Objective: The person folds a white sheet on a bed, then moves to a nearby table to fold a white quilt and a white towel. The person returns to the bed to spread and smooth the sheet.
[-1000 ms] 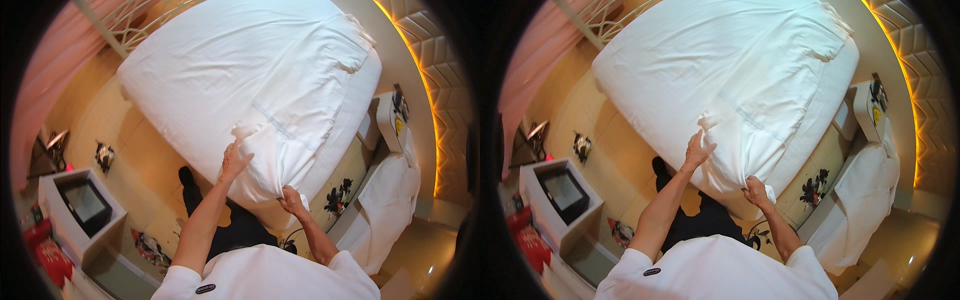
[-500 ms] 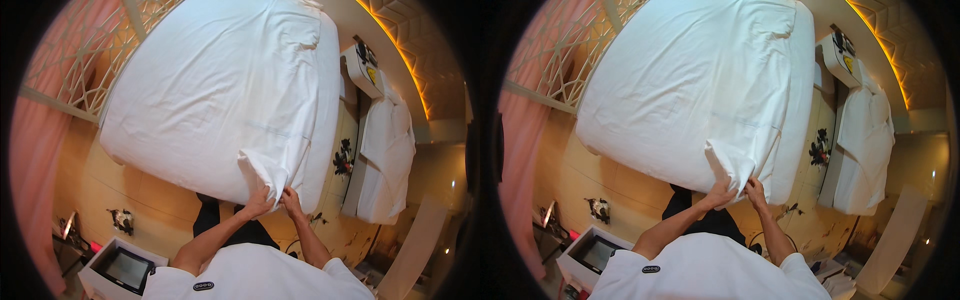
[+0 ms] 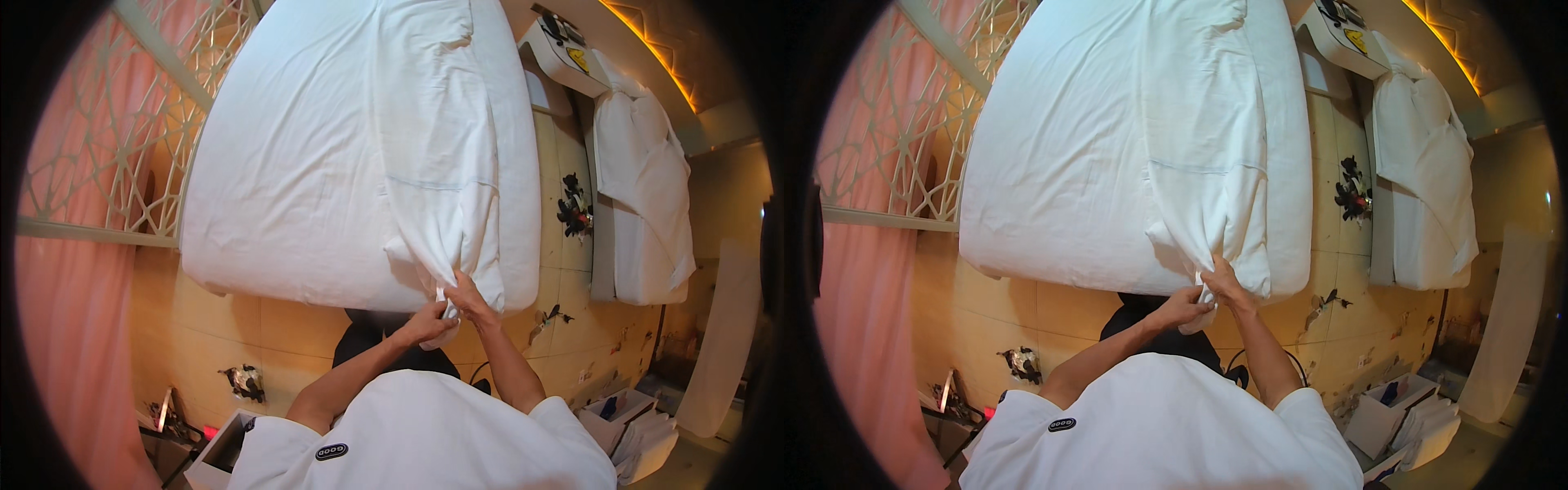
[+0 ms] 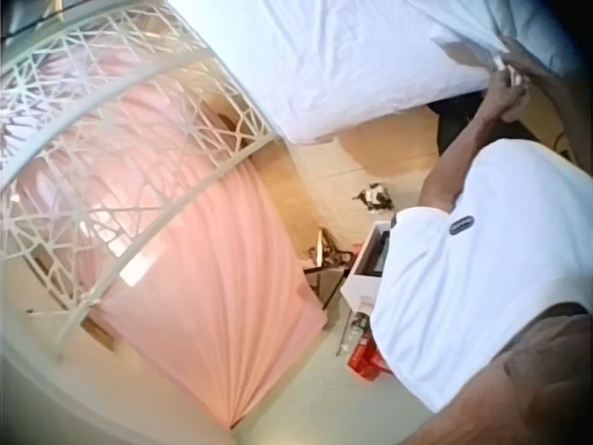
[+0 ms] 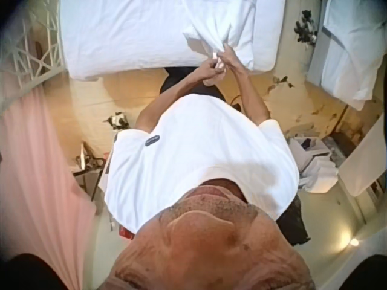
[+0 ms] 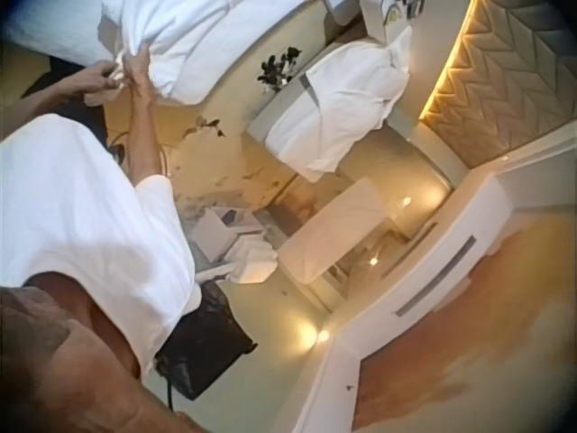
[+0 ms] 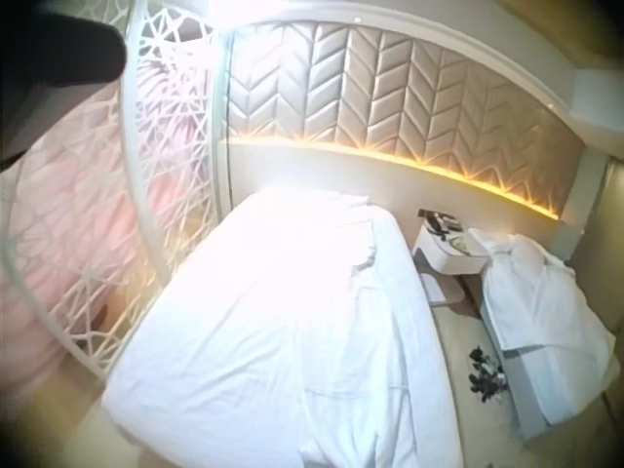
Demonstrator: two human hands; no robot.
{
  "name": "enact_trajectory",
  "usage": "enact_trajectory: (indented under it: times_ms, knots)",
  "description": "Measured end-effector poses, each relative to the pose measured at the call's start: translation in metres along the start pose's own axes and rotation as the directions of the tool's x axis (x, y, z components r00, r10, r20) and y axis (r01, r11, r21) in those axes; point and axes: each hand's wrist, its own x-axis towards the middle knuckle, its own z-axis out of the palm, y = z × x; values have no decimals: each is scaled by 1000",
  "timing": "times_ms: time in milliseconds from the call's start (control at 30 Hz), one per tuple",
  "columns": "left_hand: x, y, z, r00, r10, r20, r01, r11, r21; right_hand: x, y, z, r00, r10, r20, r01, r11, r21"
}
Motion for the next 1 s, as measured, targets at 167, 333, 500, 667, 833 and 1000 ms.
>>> enact_trajectory:
  times_ms: [167,333,500,667,833,1000]
  knots:
    - [8,-32,-41,878,-403,-260,252,850,-463,-28,-28,-13,986,115,-121,3,712,702]
    - [34,-65,-84,674,-482,-561,206,851,-484,-45,-21,-35,962,155,-223,19,781,624]
    - [78,-61,-103,723,-409,-556,148,879,-454,-56,-6,-40,952,176,-249,1,814,580]
    - [98,-71,-100,705,-244,-666,-106,892,-439,-58,-10,-38,969,135,-208,-6,852,523]
    - [77,-47,-95,674,-157,-722,-226,886,-404,-47,-5,-42,957,204,-205,-19,752,659]
    - [48,-3,-142,618,-31,-786,-345,887,-306,-34,-54,-34,965,164,-205,57,630,774]
